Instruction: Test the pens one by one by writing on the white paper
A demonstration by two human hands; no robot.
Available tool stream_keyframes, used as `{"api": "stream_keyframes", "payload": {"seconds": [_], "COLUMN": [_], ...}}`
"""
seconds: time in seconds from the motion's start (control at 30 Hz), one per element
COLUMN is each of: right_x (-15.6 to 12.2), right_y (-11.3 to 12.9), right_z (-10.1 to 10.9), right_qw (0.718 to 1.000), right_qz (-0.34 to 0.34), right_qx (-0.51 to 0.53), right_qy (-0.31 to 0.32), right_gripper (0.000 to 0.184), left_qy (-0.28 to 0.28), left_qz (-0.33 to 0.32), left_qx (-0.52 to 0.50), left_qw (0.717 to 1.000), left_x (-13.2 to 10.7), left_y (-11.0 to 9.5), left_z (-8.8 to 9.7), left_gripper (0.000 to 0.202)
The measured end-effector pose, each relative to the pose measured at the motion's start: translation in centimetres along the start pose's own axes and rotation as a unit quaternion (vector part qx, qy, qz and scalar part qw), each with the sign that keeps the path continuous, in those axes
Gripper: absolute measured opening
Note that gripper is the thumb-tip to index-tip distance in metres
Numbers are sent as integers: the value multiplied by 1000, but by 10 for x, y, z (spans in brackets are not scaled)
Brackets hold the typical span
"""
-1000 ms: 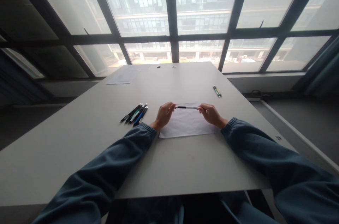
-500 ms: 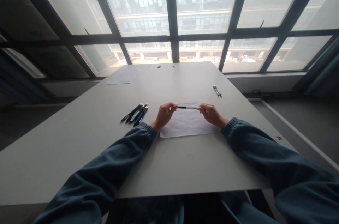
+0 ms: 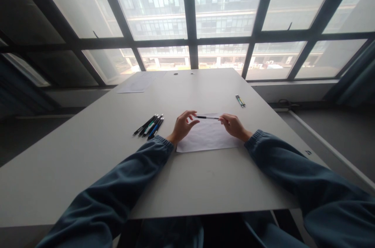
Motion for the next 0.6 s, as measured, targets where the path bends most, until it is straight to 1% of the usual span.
{"api": "stream_keyframes", "payload": {"seconds": [0.07, 0.1, 0.2, 0.27, 0.6], "right_x": [0, 0, 0, 0, 0], "right_y": [0, 1, 2, 3, 3], "right_z": [0, 0, -1, -2, -2], "right_qw": [1000, 1000, 1000, 1000, 1000], "right_qz": [0, 0, 4, 8, -3], "right_qx": [-1, 0, 7, 8, 8], "right_qy": [1, 2, 6, 11, 18], "right_gripper": [37, 37, 37, 37, 41], "left_qy": [8, 15, 47, 53, 25], "left_qz": [23, 35, 62, 68, 19], "left_qx": [8, 14, 23, 22, 32], "left_qw": [1000, 999, 997, 996, 999], "left_x": [0, -1, -2, -3, -1], "left_y": [4, 6, 9, 8, -3], "left_z": [-1, -2, -6, -6, -1], "left_gripper": [33, 35, 55, 58, 48]}}
Point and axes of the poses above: each hand's wrist, its own x-axis towards the middle knuckle, its own z-axis out of the back of the hand, y = z × x, the point moved 8 cm from there along x, towards the middle knuckle, and after that the axes turned 4 degrees about y, right-handed, at the moved point
